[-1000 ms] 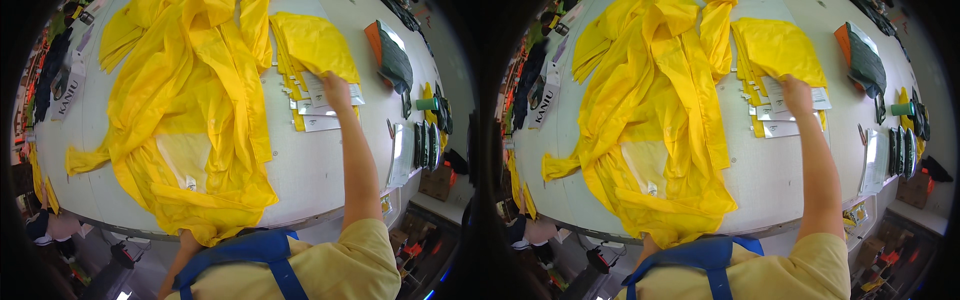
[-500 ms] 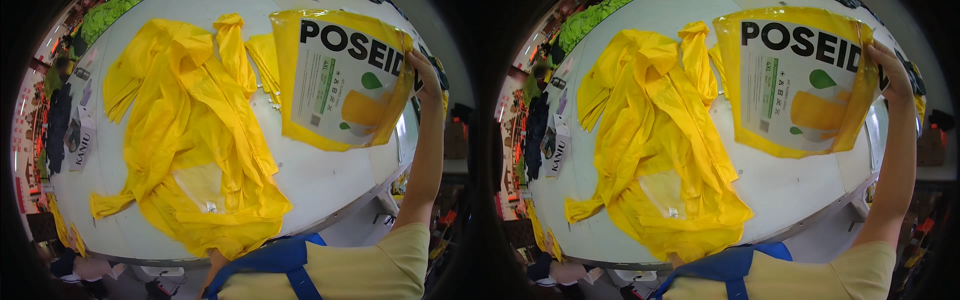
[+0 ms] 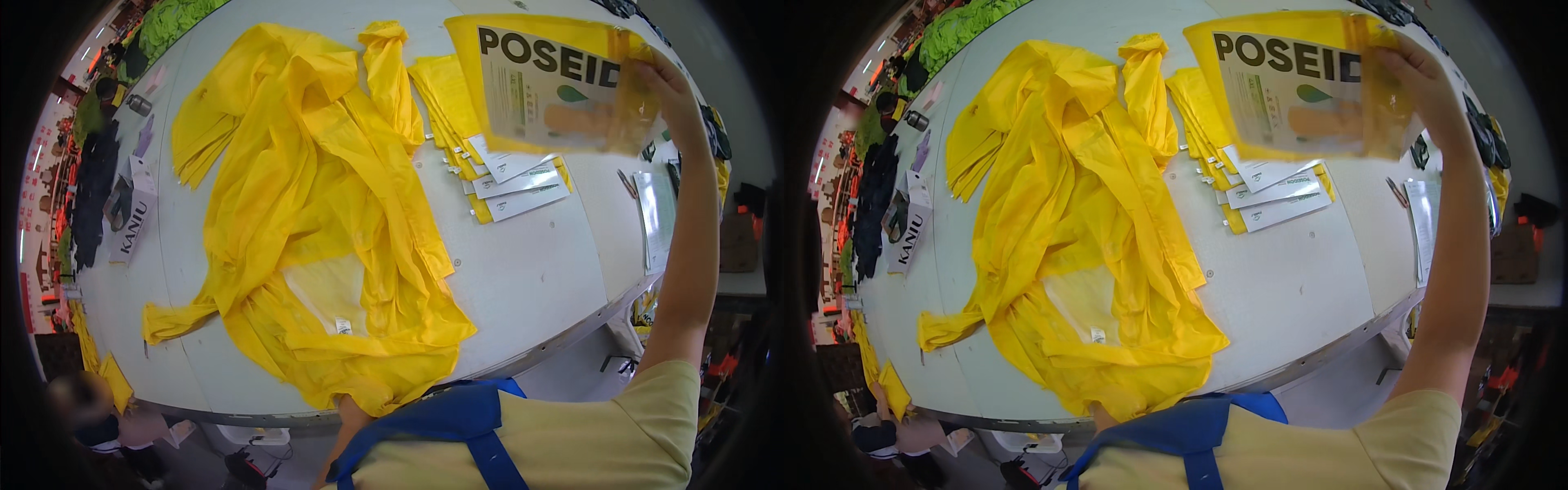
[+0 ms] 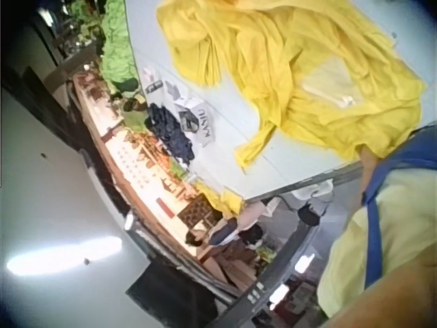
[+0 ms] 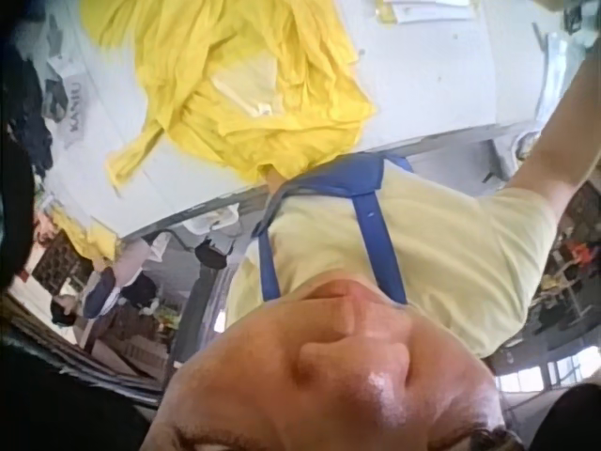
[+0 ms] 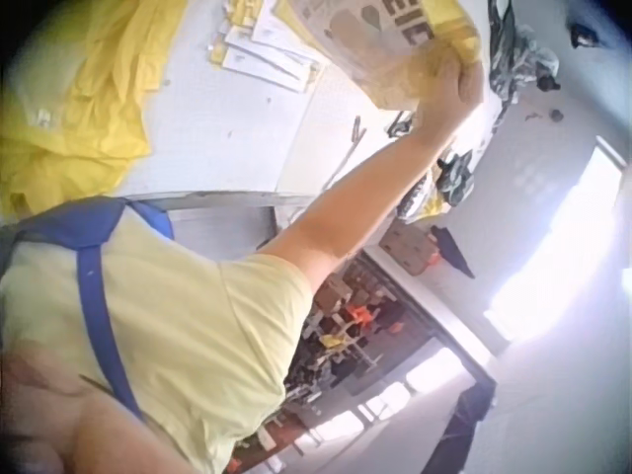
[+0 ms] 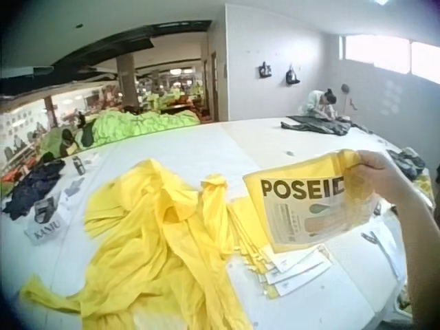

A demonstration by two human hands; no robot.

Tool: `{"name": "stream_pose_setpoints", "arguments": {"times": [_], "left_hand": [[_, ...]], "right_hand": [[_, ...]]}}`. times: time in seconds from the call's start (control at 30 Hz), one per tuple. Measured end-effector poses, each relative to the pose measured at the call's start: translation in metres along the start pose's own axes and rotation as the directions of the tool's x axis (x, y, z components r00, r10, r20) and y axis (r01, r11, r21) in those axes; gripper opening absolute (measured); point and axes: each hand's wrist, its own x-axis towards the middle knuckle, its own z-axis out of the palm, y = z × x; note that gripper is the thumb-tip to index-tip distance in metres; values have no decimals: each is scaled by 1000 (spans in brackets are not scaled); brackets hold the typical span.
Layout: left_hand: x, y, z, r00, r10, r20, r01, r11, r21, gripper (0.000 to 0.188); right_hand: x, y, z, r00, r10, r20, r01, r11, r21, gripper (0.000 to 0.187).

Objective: The person folds a large yellow raincoat on a white table, smoothing and aligning the fabric. They then use a small tool to cut a tag or thread from the garment and continue folding it into a compact bundle.

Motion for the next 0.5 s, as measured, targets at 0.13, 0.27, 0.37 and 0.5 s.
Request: {"name": "stream_pose_setpoints", "arguments": {"times": [0.13,0.27,0.37,0.5], "left_hand": [[17,4,10,991,76,-108,-79,996,-28,60],[42,3,25,972,190,-137,-157,963,221,64],[45,10,26,964,206,-168,-196,978,75,63],[17,-14,35,964,-133,-229,-17,833,-552,58]], "right_hand": [[-25,-42,91,948,-282,145,314,763,-565,21],[-60,39,199,913,-189,361,386,686,-617,31],[-114,90,251,942,-56,330,300,582,-756,50],[-203,24,274,907,-220,358,326,906,-270,68]]}}
